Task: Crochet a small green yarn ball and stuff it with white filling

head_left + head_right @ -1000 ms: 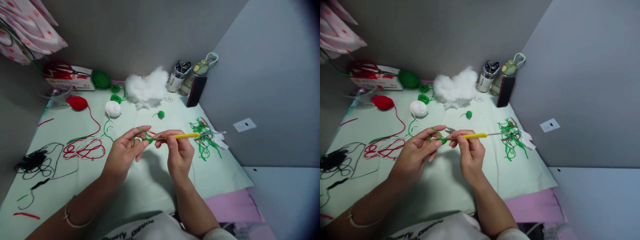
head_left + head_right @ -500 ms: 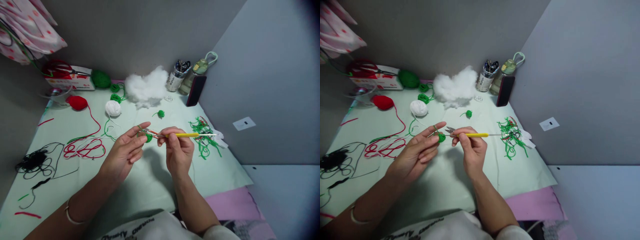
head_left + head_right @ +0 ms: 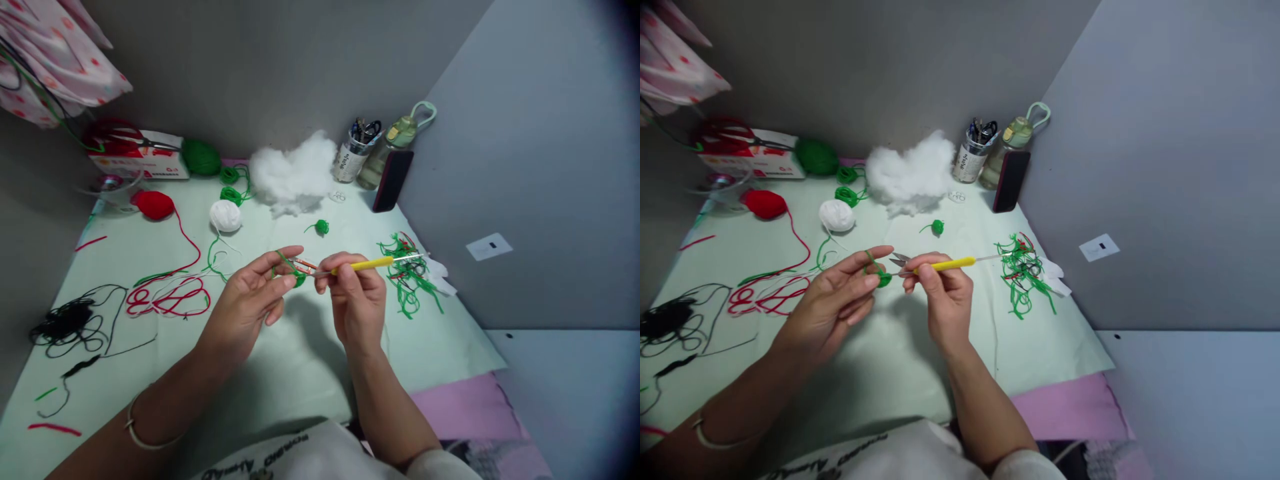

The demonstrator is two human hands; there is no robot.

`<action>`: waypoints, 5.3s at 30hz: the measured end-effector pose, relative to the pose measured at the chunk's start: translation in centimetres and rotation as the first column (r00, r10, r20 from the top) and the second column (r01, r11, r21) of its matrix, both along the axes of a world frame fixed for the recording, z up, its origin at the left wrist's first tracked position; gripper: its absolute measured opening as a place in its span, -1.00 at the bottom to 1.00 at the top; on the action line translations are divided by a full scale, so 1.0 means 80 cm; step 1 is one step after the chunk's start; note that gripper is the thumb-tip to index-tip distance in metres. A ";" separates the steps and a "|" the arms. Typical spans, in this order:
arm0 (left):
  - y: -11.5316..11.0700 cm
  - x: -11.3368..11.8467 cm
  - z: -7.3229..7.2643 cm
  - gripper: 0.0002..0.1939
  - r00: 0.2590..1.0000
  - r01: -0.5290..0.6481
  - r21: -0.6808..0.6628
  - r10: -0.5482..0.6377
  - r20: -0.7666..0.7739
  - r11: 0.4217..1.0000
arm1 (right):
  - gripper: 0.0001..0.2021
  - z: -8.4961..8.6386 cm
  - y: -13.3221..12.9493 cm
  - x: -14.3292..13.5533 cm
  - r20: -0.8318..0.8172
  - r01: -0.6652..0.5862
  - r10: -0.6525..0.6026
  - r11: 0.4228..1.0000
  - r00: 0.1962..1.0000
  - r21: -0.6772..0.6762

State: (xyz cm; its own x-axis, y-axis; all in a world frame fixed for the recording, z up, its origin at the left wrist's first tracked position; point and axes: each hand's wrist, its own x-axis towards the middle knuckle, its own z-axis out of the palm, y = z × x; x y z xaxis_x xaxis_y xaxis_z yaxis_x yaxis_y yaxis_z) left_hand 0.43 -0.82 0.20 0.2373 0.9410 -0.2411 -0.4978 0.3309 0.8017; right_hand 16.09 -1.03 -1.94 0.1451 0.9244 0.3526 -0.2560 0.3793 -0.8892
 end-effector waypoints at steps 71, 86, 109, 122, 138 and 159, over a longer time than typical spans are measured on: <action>-0.003 0.002 -0.016 -0.53 0.987 -0.092 0.068 0.100 -0.129 0.993 | -0.78 -0.007 -0.011 -0.007 0.439 0.106 -0.259 0.934 0.860 0.342; 0.000 0.001 -0.012 -0.51 0.992 -0.072 0.058 0.077 -0.100 0.996 | -0.79 -0.008 -0.009 -0.009 0.406 0.127 -0.260 0.937 0.876 0.325; 0.001 0.001 -0.005 -0.51 0.998 -0.002 -0.090 0.008 0.062 0.996 | -0.57 -0.028 -0.018 -0.018 0.560 0.162 -0.535 0.799 0.633 0.579; 0.001 -0.002 -0.005 -0.69 0.997 0.068 -0.016 -0.067 0.022 0.998 | -0.86 -0.005 0.001 -0.005 0.145 0.013 -0.011 1.000 0.989 -0.011; 0.003 -0.002 -0.004 -0.66 0.986 0.118 -0.062 -0.110 0.123 0.991 | -0.79 -0.005 0.006 0.001 -0.001 -0.082 0.082 0.991 0.997 -0.107; -0.001 0.008 -0.007 -0.53 0.990 -0.023 -0.140 0.043 0.137 0.990 | -0.83 -0.013 -0.004 -0.010 0.493 0.155 -0.305 0.934 0.815 0.321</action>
State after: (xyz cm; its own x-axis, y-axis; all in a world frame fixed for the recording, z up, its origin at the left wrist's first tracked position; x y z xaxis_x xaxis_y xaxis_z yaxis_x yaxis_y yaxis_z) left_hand 1.05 -0.90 -0.33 0.2473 0.9089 -0.3358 -0.6140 0.4151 0.6713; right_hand 15.33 -1.35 -2.94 0.0648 0.7543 0.6533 0.3474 0.5967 -0.7234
